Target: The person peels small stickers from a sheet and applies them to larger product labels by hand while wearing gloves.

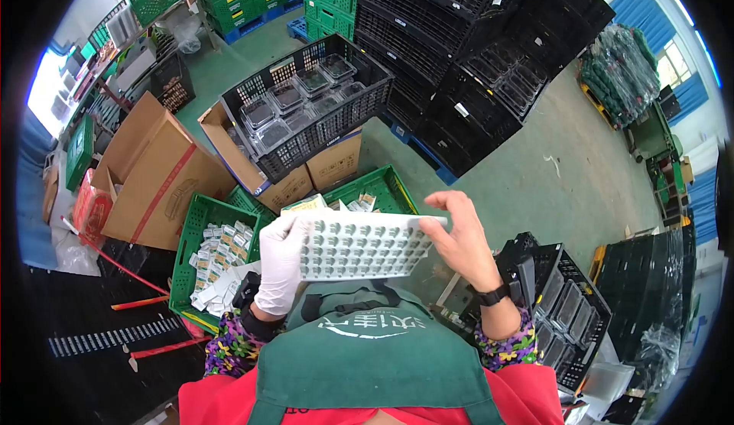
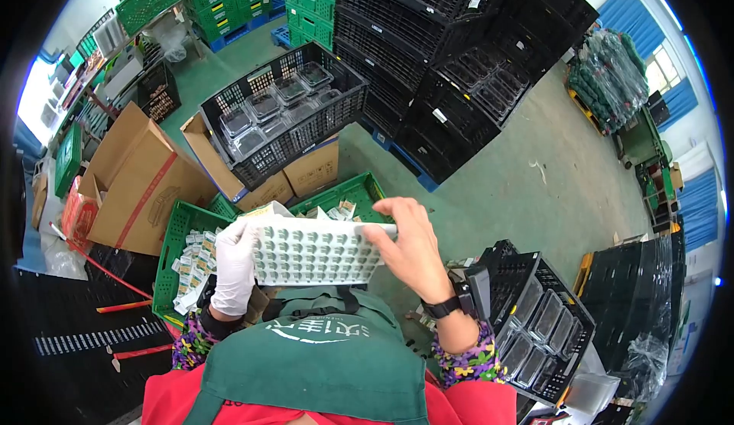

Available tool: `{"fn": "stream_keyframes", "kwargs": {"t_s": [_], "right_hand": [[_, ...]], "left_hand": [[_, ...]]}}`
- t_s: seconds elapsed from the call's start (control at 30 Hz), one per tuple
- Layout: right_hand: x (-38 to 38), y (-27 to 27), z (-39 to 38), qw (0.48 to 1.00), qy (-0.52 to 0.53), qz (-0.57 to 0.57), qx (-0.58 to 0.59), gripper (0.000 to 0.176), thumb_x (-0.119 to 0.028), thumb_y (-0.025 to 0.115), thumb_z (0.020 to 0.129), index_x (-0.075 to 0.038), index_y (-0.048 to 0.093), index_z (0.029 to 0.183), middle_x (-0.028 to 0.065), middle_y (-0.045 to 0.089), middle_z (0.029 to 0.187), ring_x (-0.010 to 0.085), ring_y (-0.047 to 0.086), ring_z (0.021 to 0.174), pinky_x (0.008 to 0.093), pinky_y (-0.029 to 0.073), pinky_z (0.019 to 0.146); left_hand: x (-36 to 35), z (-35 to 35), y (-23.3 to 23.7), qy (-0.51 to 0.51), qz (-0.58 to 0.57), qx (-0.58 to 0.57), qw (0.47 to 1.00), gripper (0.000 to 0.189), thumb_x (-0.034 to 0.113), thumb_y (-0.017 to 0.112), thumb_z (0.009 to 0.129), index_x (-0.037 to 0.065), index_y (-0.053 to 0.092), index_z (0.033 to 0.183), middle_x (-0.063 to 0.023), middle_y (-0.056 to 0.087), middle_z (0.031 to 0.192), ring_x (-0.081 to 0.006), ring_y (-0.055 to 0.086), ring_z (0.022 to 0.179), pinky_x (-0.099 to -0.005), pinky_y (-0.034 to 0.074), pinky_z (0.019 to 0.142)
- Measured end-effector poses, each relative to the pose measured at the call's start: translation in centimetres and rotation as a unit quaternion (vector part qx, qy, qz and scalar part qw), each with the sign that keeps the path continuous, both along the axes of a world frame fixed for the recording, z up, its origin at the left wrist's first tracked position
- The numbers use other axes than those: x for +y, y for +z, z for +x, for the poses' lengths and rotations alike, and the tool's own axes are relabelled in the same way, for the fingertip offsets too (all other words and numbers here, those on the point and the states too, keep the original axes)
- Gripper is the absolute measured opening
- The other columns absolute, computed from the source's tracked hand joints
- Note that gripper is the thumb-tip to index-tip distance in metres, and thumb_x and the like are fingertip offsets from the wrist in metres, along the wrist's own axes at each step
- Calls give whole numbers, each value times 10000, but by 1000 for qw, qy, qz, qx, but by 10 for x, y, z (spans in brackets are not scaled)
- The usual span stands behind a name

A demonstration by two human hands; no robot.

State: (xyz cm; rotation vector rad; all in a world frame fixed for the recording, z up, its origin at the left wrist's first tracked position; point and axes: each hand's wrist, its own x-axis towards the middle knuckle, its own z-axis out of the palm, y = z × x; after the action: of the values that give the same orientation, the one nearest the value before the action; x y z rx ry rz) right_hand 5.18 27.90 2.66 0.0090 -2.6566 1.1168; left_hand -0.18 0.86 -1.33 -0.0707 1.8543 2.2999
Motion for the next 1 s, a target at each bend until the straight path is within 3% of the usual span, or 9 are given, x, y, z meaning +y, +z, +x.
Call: {"fn": "stream_keyframes", "kwargs": {"t_s": [0.13,0.2,0.23,0.27,0.37,0.47,0.57,0.7,1.0], "right_hand": [[4,-14,15,995,-91,-49,-9,377,-176,693,857,-46,562,1186,115,618,1039,270,592,994,376,467,876],[-8,-12,17,977,-39,-199,-57,421,-129,691,857,-41,532,1237,136,638,1050,273,630,964,360,492,846],[-12,-10,19,985,-14,-168,-23,450,-116,682,860,-36,513,1270,155,653,1083,288,652,977,354,502,848],[-17,-10,19,987,-23,-156,-5,457,-110,712,847,-25,526,1256,99,639,1089,201,624,985,337,477,903],[-17,-11,19,993,-6,-113,26,447,-103,712,845,-30,532,1247,109,651,1097,202,622,1016,333,474,907],[-16,-9,18,982,-38,-183,3,372,-96,719,840,-20,584,1178,88,671,1035,172,627,968,311,487,866],[-12,-14,15,958,-61,-277,-44,158,-99,725,859,9,661,954,5,674,854,62,587,767,225,479,699],[-7,-27,8,942,-85,-318,-63,211,-192,712,896,12,664,882,-34,600,687,37,484,640,234,408,563],[-7,-36,5,942,-63,-325,-54,297,-249,675,917,3,585,788,-32,488,625,58,414,609,278,378,537]], "left_hand": [[-5,-7,-4,-2,42,7,999,213,125,565,993,-40,673,1072,-35,697,918,-69,626,792,-218,500,699],[0,-8,0,-4,42,0,999,218,135,555,997,-41,667,1059,-45,702,927,-81,639,797,-232,509,718],[2,-8,1,0,40,-8,999,225,144,545,1002,-42,661,1047,-54,706,935,-92,652,802,-246,517,737],[2,-9,-1,-6,40,-7,999,225,144,545,1002,-42,661,1047,-54,706,935,-92,652,802,-246,517,737],[10,-13,3,0,44,25,999,229,126,579,984,-40,645,1127,-61,697,999,-102,647,843,-243,513,776],[15,-9,5,0,52,76,996,237,123,602,969,-35,636,1143,-63,693,1018,-108,650,846,-241,513,768],[0,-10,0,-29,-5,54,998,209,164,620,966,-19,656,1060,-43,692,943,-87,628,797,-235,500,732],[13,-5,4,-9,33,29,999,170,140,634,954,-16,679,1003,-42,697,907,-76,614,768,-231,492,714],[2,-7,-6,-33,-39,37,998,151,81,659,922,-26,702,1020,-32,703,893,-73,609,779,-220,479,719]]}}
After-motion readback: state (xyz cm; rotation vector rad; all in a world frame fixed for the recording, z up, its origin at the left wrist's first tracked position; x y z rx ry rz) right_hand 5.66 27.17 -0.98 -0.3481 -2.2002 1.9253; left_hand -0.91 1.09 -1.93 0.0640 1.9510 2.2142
